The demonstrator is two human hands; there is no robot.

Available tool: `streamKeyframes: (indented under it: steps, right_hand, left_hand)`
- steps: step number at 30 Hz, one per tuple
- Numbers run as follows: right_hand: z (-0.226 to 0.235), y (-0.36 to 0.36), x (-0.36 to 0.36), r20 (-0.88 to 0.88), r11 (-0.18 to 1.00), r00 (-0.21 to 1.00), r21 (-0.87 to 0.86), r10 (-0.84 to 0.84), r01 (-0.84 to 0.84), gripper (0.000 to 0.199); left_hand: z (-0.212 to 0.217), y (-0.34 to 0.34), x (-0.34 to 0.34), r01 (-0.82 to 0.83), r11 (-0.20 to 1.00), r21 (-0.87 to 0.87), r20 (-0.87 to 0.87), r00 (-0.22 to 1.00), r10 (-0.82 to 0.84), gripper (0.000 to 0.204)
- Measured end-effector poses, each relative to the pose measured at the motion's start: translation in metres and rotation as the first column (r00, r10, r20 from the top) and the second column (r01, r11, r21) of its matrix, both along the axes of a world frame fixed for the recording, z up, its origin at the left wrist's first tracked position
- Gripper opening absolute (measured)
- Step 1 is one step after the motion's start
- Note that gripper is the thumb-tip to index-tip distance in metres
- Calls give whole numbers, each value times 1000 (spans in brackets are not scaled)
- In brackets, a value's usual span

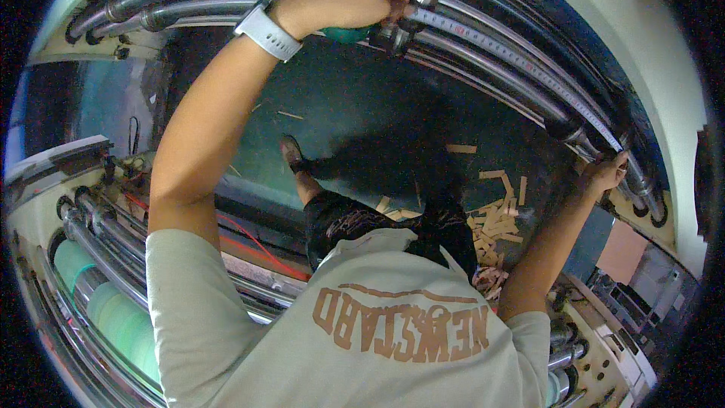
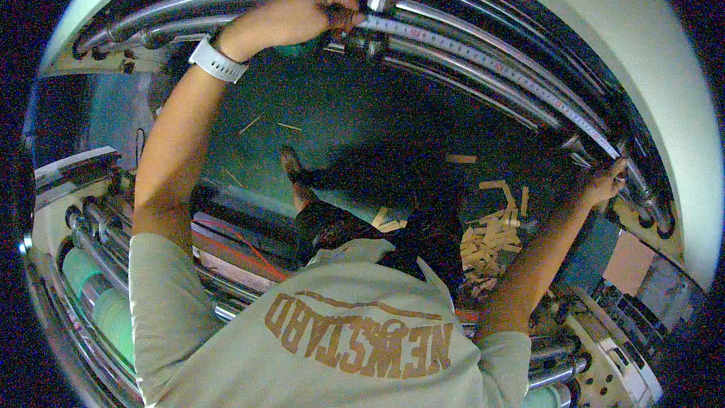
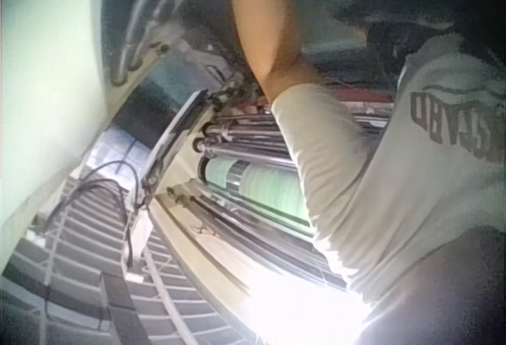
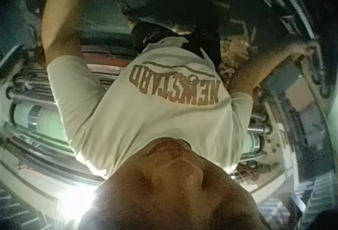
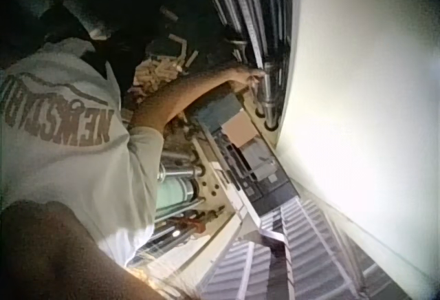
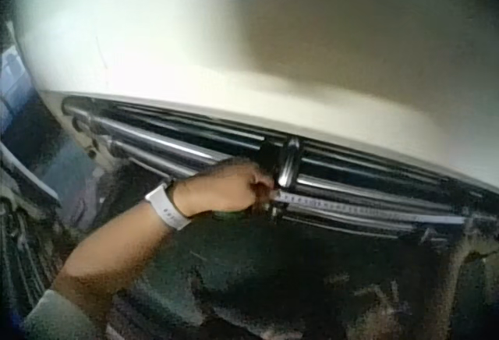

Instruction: The person uses a tape measure to measure the length of a series of parallel metal pipes mounted overhead. They extend the tape measure along the pipes, hold it in place with one hand, and appear to mark or note measurements with the other hand. The camera angle is low, looking up at the pipes and the person's arms.

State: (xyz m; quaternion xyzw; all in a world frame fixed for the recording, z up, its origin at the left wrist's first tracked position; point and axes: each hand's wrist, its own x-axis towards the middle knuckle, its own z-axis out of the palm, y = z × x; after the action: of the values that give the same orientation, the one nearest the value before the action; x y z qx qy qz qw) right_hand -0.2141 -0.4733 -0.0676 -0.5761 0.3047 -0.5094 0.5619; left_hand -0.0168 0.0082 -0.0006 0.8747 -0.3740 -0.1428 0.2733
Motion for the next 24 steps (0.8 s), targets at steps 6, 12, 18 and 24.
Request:
streamKeyframes:
  steps: [6,12,18,24]
  right_hand:
    - [1,-33,-24,-298,986,954,155,-11,60,32]
    - [-16,-24,1,86,988,988,87,124,-132,10]
    - [-4,7,-14,229,968,954,109,195,-224,9]
    - [-14,-4,-8,305,981,938,43,166,-187,12]
  left_hand:
    - [-5,-7,2,65,994,87,23,997,-68,21]
    - [8,-4,-8,-25,999,-44,99,995,29,19]
    - [7,-4,-18,-28,996,-85,-74,997,22,14]
    - [15,-20,-25,-6,995,-96,30,1000,9,13]
